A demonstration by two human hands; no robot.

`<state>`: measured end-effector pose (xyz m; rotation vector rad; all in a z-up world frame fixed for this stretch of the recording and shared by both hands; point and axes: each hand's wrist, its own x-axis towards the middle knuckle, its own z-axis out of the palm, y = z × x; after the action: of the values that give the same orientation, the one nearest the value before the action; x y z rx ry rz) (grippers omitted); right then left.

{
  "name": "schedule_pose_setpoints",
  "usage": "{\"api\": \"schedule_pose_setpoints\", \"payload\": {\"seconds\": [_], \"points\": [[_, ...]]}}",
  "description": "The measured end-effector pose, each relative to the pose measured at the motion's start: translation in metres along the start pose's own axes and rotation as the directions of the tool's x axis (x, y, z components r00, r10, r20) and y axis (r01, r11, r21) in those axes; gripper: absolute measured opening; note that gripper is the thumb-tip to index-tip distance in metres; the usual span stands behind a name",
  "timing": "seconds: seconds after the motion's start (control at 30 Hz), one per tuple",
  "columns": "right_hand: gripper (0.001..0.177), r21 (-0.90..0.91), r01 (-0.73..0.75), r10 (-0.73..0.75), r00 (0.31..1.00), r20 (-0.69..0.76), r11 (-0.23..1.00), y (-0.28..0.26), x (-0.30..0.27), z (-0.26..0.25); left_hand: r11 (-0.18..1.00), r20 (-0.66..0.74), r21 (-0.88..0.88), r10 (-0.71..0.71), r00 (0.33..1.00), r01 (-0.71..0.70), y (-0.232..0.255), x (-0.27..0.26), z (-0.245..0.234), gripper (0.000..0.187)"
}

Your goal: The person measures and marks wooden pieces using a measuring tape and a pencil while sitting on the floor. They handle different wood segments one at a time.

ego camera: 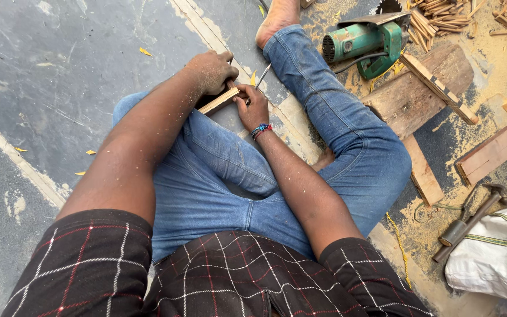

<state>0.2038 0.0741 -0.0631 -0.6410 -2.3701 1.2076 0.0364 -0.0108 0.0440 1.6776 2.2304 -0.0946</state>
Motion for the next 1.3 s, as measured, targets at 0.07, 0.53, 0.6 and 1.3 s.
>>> {"api": "schedule_pose_setpoints", "payload": {"seconds": [0.07,0.53,0.6,1.3], "points": [[0.026,0.013,0.000,0.000,1.000,0.012,1.000,0.001,-0.001,0.000,1.000,0.035,-0.004,-0.001,0.999,0.001,-0.002,0.003,0.003,0.035],[0.028,0.043,-0.005,0.004,1.000,0.022,0.999,0.000,-0.002,-0.003,0.939,0.198,-0.254,-0.184,0.963,0.232,-0.060,0.000,0.014,0.081],[0.027,0.033,-0.030,0.029,0.999,0.027,0.999,0.002,0.000,-0.001,0.936,0.195,-0.279,-0.163,0.967,0.214,-0.058,0.002,0.015,0.078],[0.085,0.081,0.037,-0.074,0.851,0.520,0.996,0.007,0.056,-0.029,0.933,0.211,-0.076,-0.329,0.920,0.351,-0.019,0.000,0.002,0.037]]}}
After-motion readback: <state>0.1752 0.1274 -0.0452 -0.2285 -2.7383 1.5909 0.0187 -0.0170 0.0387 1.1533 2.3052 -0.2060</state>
